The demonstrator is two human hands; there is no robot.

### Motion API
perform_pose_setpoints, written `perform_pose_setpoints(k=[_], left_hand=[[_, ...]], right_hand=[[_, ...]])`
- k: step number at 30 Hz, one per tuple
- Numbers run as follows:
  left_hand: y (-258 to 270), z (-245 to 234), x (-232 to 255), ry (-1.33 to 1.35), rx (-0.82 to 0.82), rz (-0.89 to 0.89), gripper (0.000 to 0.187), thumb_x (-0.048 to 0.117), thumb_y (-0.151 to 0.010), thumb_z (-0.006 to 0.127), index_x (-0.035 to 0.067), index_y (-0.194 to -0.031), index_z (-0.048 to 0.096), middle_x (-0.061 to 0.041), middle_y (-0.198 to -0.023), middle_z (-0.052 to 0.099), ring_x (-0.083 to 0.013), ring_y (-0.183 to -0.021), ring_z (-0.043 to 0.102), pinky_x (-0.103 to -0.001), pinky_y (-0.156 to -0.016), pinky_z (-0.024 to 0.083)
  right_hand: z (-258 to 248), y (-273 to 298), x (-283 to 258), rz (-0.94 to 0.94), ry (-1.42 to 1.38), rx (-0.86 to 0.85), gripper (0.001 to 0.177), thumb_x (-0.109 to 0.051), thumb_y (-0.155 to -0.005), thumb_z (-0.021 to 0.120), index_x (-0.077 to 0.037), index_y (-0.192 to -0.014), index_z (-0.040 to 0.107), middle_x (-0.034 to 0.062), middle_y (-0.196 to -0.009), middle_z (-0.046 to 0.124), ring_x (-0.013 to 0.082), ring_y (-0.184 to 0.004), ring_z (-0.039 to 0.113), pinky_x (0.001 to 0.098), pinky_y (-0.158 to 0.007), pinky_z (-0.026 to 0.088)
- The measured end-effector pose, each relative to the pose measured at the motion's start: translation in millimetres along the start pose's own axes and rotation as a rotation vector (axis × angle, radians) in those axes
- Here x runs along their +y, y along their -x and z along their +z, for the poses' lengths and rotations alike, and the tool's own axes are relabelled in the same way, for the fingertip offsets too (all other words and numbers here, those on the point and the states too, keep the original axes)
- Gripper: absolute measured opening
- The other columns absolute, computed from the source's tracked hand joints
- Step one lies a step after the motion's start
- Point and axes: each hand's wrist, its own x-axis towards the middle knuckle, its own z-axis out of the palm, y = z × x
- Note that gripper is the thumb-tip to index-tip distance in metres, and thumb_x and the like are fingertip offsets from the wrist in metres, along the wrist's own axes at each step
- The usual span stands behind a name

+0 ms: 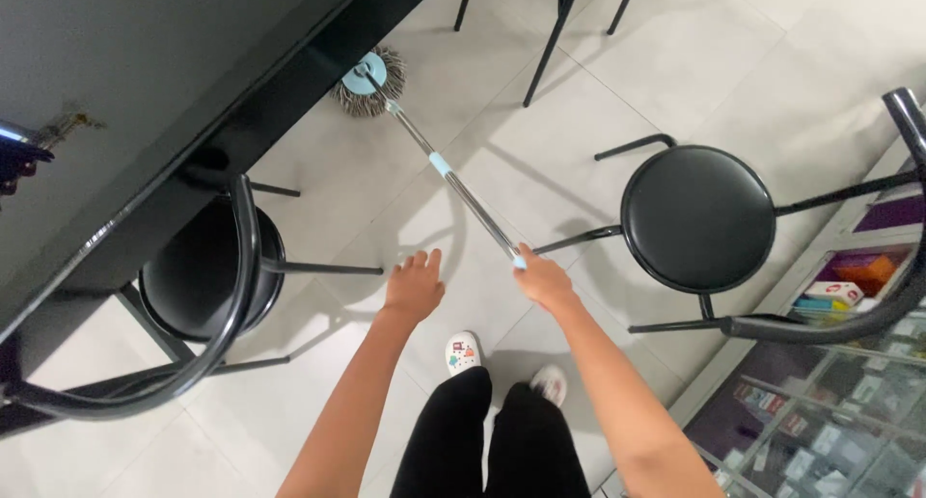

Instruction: Mop the floor area around a table and chairs.

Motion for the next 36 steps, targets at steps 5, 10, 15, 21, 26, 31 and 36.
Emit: perform_pose_setpoints(k=[5, 10, 15, 21, 26, 31, 36], left_hand=[[7, 24, 70, 0.112, 0.103, 0.126, 0.065, 0.031, -0.091, 0.070, 0.007, -0.145, 0.040, -0.016, -0.149, 0.047, -0.0319, -0.138, 0.047, -0.051, -0.109, 0.043], [47, 29, 191, 0.190, 0.272, 0.286, 0.082, 0.025, -0.081, 0.076, 0.004, -0.149, 0.035, -0.016, -0.155, 0.040, -0.0324, -0.141, 0.042, -0.051, -0.108, 0.042], [110, 63, 301, 0.202, 0.383, 0.591, 0.065, 0.019, -0.072, 0.079, 0.017, -0.132, 0.052, -0.012, -0.144, 0.053, -0.0305, -0.136, 0.049, -0.050, -0.108, 0.043], [178, 46, 375, 0.278, 0.405, 0.894, 0.045, 0.026, -0.076, 0.077, 0.017, -0.116, 0.058, -0.007, -0.107, 0.067, -0.0292, -0.115, 0.061, -0.062, -0.109, 0.035], [180, 33, 356, 0.182, 0.197, 0.955, 0.044, 0.035, -0.084, 0.077, 0.015, -0.116, 0.055, -0.006, -0.107, 0.067, -0.0282, -0.118, 0.061, -0.062, -0.117, 0.033], [146, 31, 278, 0.254, 0.190, 0.872, 0.064, 0.025, -0.076, 0.077, 0.015, -0.134, 0.052, -0.009, -0.120, 0.062, -0.0300, -0.123, 0.057, -0.057, -0.114, 0.035], [95, 25, 171, 0.347, 0.419, 0.521, 0.070, 0.015, -0.081, 0.073, 0.006, -0.145, 0.046, -0.018, -0.144, 0.052, -0.0348, -0.135, 0.047, -0.054, -0.112, 0.034]], right_hand=[[15, 1, 44, -0.071, 0.129, 0.267, 0.045, -0.045, -0.097, 0.057, -0.012, -0.126, 0.065, 0.0178, -0.113, 0.073, 0.0391, -0.107, 0.068, 0.0524, -0.092, 0.053], [5, 84, 137, -0.066, 0.133, 0.281, 0.048, -0.049, -0.094, 0.058, -0.005, -0.098, 0.076, 0.0179, -0.096, 0.079, 0.0385, -0.100, 0.072, 0.0510, -0.090, 0.055], [-21, 244, 224, -0.002, 0.011, 0.128, 0.047, -0.049, -0.092, 0.064, -0.003, -0.094, 0.071, 0.0216, -0.069, 0.071, 0.0340, -0.058, 0.071, 0.0442, -0.059, 0.054], [-33, 362, 296, 0.172, -0.342, 0.071, 0.043, -0.038, -0.087, 0.074, -0.016, -0.124, 0.072, 0.0051, -0.063, 0.053, 0.0151, -0.043, 0.051, 0.0335, -0.042, 0.045], [3, 354, 297, 0.161, -0.150, 0.139, 0.054, -0.043, -0.091, 0.070, -0.036, -0.144, 0.060, 0.0153, -0.079, 0.067, 0.0286, -0.061, 0.061, 0.0415, -0.058, 0.052], [20, 302, 241, 0.025, 0.099, 0.260, 0.052, -0.042, -0.091, 0.063, -0.039, -0.144, 0.058, 0.0188, -0.111, 0.074, 0.0430, -0.101, 0.069, 0.0504, -0.090, 0.055], [26, 204, 156, -0.046, 0.032, 0.250, 0.052, -0.035, -0.093, 0.058, -0.029, -0.145, 0.055, 0.0185, -0.112, 0.074, 0.0416, -0.106, 0.070, 0.0512, -0.093, 0.055]])
